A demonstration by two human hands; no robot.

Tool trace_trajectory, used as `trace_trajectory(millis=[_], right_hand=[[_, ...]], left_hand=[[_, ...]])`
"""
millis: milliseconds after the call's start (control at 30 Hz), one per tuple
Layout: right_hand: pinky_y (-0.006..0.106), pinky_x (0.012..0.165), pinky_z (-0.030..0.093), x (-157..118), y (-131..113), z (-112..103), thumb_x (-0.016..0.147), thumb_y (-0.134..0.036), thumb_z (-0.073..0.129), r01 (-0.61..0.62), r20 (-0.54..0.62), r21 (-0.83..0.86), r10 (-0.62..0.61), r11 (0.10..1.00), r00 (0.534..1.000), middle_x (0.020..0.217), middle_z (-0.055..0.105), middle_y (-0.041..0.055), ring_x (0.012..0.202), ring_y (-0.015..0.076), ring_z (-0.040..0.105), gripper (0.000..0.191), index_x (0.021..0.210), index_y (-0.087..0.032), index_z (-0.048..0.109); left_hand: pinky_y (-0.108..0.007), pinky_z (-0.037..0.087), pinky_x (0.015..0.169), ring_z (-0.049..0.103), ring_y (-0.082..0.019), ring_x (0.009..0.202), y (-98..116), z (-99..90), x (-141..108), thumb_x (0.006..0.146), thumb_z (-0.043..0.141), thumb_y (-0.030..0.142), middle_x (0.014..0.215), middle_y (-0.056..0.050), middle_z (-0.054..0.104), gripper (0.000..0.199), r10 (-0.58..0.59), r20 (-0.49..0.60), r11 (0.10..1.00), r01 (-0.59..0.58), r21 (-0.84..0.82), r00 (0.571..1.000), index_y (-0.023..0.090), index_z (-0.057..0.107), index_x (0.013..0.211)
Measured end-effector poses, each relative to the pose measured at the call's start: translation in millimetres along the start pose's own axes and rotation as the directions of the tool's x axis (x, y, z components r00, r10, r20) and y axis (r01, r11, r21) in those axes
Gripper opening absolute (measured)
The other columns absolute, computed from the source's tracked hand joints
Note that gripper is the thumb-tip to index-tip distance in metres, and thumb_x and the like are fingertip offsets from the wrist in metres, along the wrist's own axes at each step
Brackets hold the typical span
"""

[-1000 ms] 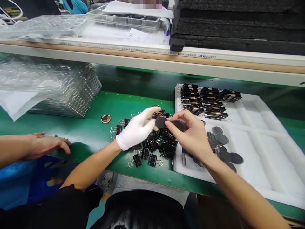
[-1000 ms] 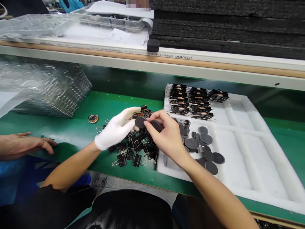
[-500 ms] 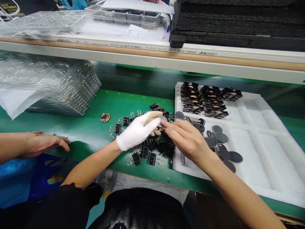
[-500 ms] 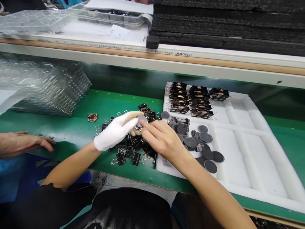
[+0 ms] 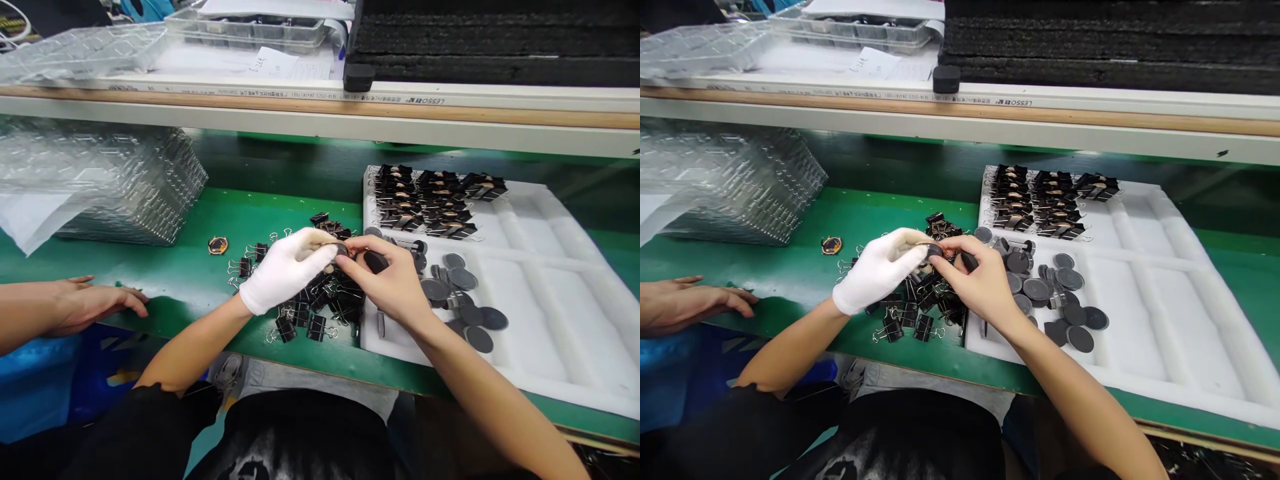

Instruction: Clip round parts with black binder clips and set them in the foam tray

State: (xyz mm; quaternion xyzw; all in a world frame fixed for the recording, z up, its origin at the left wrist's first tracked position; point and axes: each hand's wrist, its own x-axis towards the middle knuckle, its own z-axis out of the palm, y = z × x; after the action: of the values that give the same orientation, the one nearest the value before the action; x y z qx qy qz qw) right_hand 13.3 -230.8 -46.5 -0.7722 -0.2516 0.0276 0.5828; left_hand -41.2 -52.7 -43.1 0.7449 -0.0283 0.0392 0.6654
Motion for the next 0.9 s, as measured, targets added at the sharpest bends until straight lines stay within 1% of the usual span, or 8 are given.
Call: trace_trajectory(millis=[100, 200, 300, 400, 533, 700, 800, 900], right_hand=[[0.027, 0.061, 0.043, -2, 5, 2, 0.085, -0.035, 0.075, -0.058, 0.046, 0.061, 0.055, 0.996, 0.997, 0.076, 0.062, 0.0003, 0.062, 0.0122, 0.05, 0.02, 0.096, -0.018, 0.075], [0.026, 0.057, 0.039, -3, 9, -1, 0.085, -0.039, 0.078, -0.139, 0.074, 0.179, 0.127, 0.974, 0.989, 0.08, 0.062, 0.0011, 0.065, 0.0118, 0.049, 0.023, 0.095, -0.019, 0.076], [0.024, 0.054, 0.033, -2, 12, -6, 0.084, -0.042, 0.081, -0.224, 0.079, 0.406, 0.21, 0.886, 0.975, 0.074, 0.053, -0.0021, 0.059, 0.0083, 0.042, 0.026, 0.092, -0.019, 0.072], [0.023, 0.052, 0.028, -1, 12, -10, 0.083, -0.043, 0.084, -0.267, 0.111, 0.554, 0.248, 0.788, 0.962, 0.071, 0.047, -0.0039, 0.056, 0.0058, 0.036, 0.03, 0.085, -0.018, 0.067], [0.023, 0.053, 0.031, -1, 15, -11, 0.082, -0.044, 0.085, -0.27, 0.132, 0.535, 0.236, 0.8, 0.963, 0.072, 0.05, -0.0037, 0.057, 0.0064, 0.037, 0.032, 0.088, -0.018, 0.068], [0.025, 0.062, 0.041, -4, 16, -17, 0.088, -0.045, 0.078, -0.237, 0.223, 0.366, 0.162, 0.9, 0.961, 0.081, 0.062, -0.0006, 0.065, 0.0101, 0.051, 0.027, 0.096, -0.02, 0.073], [0.032, 0.084, 0.049, -5, 10, -24, 0.09, -0.041, 0.076, -0.141, 0.324, 0.215, 0.066, 0.966, 0.944, 0.109, 0.072, 0.0061, 0.096, 0.0192, 0.066, 0.021, 0.098, -0.022, 0.077], [0.037, 0.094, 0.049, -7, 3, -24, 0.089, -0.037, 0.074, -0.07, 0.373, 0.087, 0.032, 0.994, 0.927, 0.127, 0.07, 0.0094, 0.128, 0.0283, 0.059, 0.019, 0.099, -0.023, 0.08]], left_hand=[[-0.025, 0.06, 0.069, 0.074, -0.013, 0.075, 1, -0.4, -1, 0.096, 0.063, 0.038, 0.099, -0.007, 0.077, 0.026, 0.027, -0.042, 0.996, -0.023, 0.081, 0.999, 0.015, 0.069, 0.108], [-0.028, 0.057, 0.075, 0.072, -0.014, 0.082, 7, -17.4, -1, 0.1, 0.057, 0.04, 0.1, -0.005, 0.076, 0.029, 0.11, 0.044, 0.923, -0.119, 0.367, 0.993, 0.018, 0.071, 0.112], [-0.035, 0.051, 0.086, 0.068, -0.019, 0.096, 11, -45.9, -1, 0.098, 0.063, 0.046, 0.109, -0.004, 0.074, 0.031, 0.106, 0.299, 0.629, -0.297, 0.718, 0.948, 0.024, 0.072, 0.117], [-0.04, 0.044, 0.089, 0.065, -0.024, 0.102, 3, -62.7, -1, 0.096, 0.065, 0.048, 0.116, -0.004, 0.07, 0.028, -0.051, 0.455, 0.342, -0.412, 0.844, 0.889, 0.029, 0.073, 0.113], [-0.041, 0.04, 0.087, 0.062, -0.025, 0.098, -11, -53.9, -2, 0.098, 0.062, 0.044, 0.105, -0.006, 0.068, 0.023, -0.139, 0.478, 0.203, -0.448, 0.871, 0.867, 0.024, 0.071, 0.102], [-0.042, 0.042, 0.089, 0.06, -0.027, 0.102, -1, -46.2, -2, 0.096, 0.062, 0.037, 0.116, -0.01, 0.065, 0.019, -0.127, 0.455, 0.257, -0.414, 0.873, 0.881, 0.019, 0.063, 0.089], [-0.04, 0.045, 0.091, 0.059, -0.026, 0.113, 10, -49.5, -1, 0.096, 0.059, 0.034, 0.139, -0.012, 0.057, 0.019, -0.021, 0.358, 0.455, -0.31, 0.835, 0.934, 0.018, 0.055, 0.086], [-0.033, 0.047, 0.078, 0.062, -0.018, 0.09, 15, -44.4, 0, 0.097, 0.057, 0.04, 0.104, -0.004, 0.067, 0.024, -0.016, 0.234, 0.688, -0.159, 0.708, 0.972, 0.021, 0.049, 0.084]])
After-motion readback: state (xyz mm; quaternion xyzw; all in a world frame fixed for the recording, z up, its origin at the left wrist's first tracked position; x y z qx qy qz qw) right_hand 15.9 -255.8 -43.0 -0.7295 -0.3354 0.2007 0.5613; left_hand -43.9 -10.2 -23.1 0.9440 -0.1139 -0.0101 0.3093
